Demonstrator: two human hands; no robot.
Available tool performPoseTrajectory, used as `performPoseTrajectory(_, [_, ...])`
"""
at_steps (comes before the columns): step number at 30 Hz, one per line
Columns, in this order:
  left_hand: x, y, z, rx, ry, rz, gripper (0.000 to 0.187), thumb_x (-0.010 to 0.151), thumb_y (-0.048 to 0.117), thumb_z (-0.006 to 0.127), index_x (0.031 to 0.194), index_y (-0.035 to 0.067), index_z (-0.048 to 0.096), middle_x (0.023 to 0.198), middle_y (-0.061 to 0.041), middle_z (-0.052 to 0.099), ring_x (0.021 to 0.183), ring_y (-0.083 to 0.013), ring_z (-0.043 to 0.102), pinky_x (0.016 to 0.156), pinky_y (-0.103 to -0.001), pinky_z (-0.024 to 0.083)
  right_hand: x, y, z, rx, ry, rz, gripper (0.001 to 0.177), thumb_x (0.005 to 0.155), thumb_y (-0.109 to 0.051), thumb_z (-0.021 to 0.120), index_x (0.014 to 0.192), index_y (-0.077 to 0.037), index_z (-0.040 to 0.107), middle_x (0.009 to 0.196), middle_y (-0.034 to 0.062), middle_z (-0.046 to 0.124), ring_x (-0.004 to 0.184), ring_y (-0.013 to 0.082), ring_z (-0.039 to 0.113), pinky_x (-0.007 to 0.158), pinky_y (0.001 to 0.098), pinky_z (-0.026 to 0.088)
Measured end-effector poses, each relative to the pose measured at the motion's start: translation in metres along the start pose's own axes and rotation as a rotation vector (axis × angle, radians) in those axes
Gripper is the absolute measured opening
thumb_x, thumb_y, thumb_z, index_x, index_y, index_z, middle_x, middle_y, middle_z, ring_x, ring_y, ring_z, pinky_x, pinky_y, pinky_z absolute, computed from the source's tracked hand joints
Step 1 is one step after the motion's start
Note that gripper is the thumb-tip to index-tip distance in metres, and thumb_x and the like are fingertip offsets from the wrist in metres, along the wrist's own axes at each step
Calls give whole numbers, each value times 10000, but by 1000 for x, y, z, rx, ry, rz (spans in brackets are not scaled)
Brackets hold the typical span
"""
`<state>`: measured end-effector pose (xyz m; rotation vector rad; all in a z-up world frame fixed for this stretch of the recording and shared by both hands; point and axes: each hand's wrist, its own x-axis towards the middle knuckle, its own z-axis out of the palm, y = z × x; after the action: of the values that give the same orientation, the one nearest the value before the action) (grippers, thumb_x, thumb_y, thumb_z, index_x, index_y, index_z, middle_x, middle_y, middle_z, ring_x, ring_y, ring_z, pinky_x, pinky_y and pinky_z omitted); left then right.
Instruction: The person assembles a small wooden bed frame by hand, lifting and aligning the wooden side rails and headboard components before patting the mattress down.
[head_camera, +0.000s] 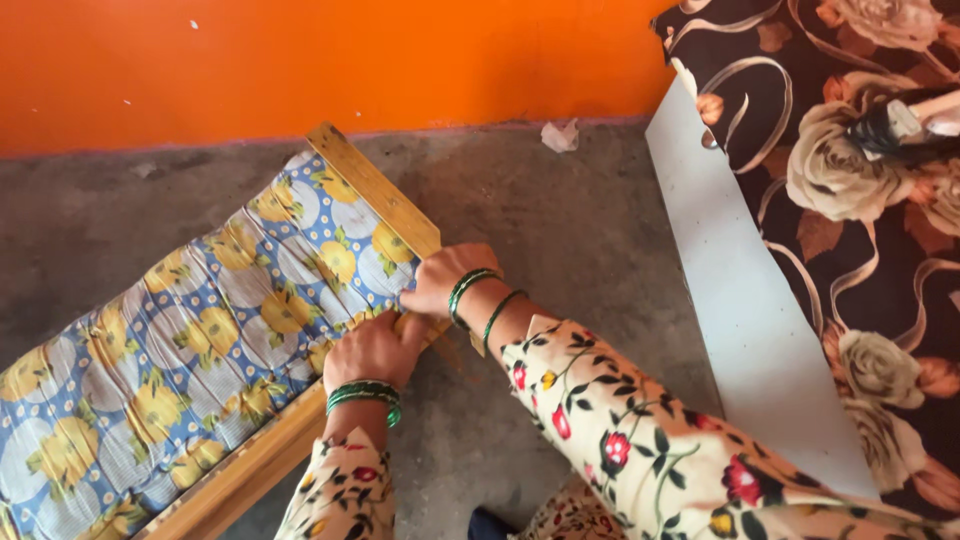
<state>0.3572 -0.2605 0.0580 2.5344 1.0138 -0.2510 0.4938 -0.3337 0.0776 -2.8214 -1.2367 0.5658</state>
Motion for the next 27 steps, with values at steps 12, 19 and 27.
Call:
performPoseTrajectory(12, [66,-8,43,-331,205,-480,498,967,429,414,1135,131,777,1166,-231,713,1104,-446,667,963,-515,526,2,-12,9,81,-130,-130,397,916,-366,535,1070,-99,785,1148,177,744,1101,302,715,911,434,563])
performPoseTrajectory(19, [28,26,10,-321,359,-595,404,906,392,470,1072,234,803,1073,-171,751,969,-393,722,858,-504,570,5,-13,7,51,-233,-189,353,900,-273,549,1105,-98,778,1175,172,738,1112,303,708,901,439,568])
performPoseTrajectory(27, [27,26,16,-334,494,-559,382,936,402,494,1148,246,771,1206,-144,723,1102,-368,680,947,-492,534,14,-11,10,63,-226,-257,394,920,-313,537,1149,-87,765,1234,182,709,1175,314,678,966,437,541])
